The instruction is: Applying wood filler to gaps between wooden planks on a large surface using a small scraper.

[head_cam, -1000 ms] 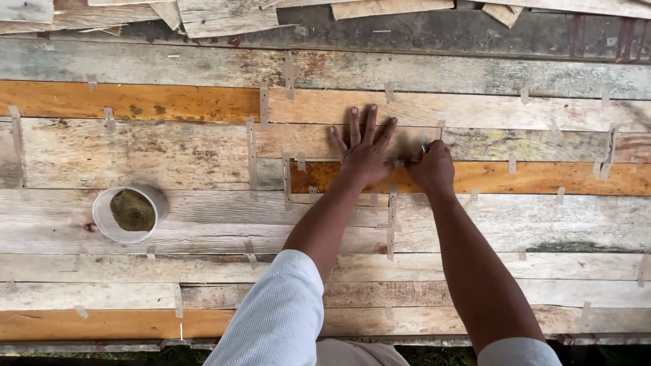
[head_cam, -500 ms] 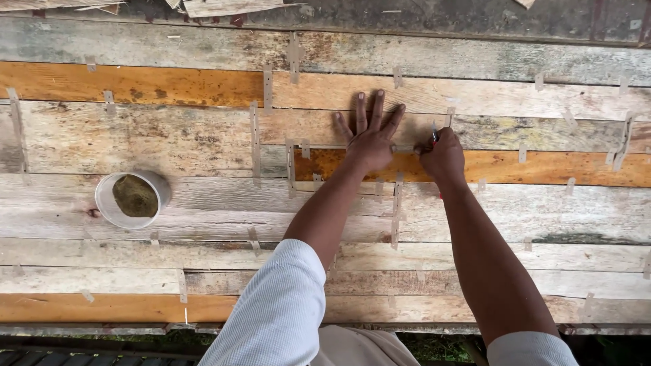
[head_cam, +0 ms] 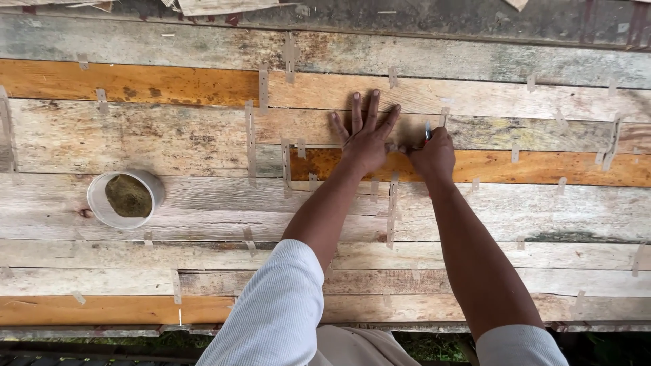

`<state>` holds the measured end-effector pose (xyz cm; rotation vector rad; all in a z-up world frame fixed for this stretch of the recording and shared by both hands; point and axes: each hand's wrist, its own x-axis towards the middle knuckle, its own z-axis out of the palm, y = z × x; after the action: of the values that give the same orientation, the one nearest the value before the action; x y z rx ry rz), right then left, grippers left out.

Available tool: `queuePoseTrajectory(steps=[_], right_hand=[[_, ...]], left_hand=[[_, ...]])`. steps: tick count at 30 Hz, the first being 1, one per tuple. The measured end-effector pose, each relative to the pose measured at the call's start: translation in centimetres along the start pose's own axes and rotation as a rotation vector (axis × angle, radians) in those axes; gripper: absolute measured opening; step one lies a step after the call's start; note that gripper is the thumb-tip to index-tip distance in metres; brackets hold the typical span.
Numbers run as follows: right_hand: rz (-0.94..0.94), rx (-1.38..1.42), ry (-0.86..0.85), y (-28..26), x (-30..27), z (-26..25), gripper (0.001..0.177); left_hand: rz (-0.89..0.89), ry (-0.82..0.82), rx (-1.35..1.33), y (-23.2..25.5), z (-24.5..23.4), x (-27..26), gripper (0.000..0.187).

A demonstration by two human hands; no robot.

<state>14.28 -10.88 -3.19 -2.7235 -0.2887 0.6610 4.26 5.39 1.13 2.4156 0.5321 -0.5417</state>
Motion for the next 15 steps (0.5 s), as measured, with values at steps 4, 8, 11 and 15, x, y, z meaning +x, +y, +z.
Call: queuePoseTrajectory(steps=[4,8,11,15], right_hand=[[-0.033,-0.005,-0.005,1.9,1.1,0.4,0.066],[-0.07,0.02,-0.026,1.6,0.3,-1.1,0.048],[-0.142,0.104,0.011,-3.9,-3.8,-1.9,0.055],[-0.219,0.212,-0.145,-12.5,-9.2,0.9,0.056]], left_hand=[[0.063,0.057,-0.028,-2.2,1.3,0.3,0.071],[0.192,0.396,-0.263,-6.7,0.8,-2.1,0.062],[0.035,0.685,-0.208,-12.1,0.5,-5.8,0.076],[-0.394,0.524,-0.215,-16.3,-0.9,-10.0,0.102]])
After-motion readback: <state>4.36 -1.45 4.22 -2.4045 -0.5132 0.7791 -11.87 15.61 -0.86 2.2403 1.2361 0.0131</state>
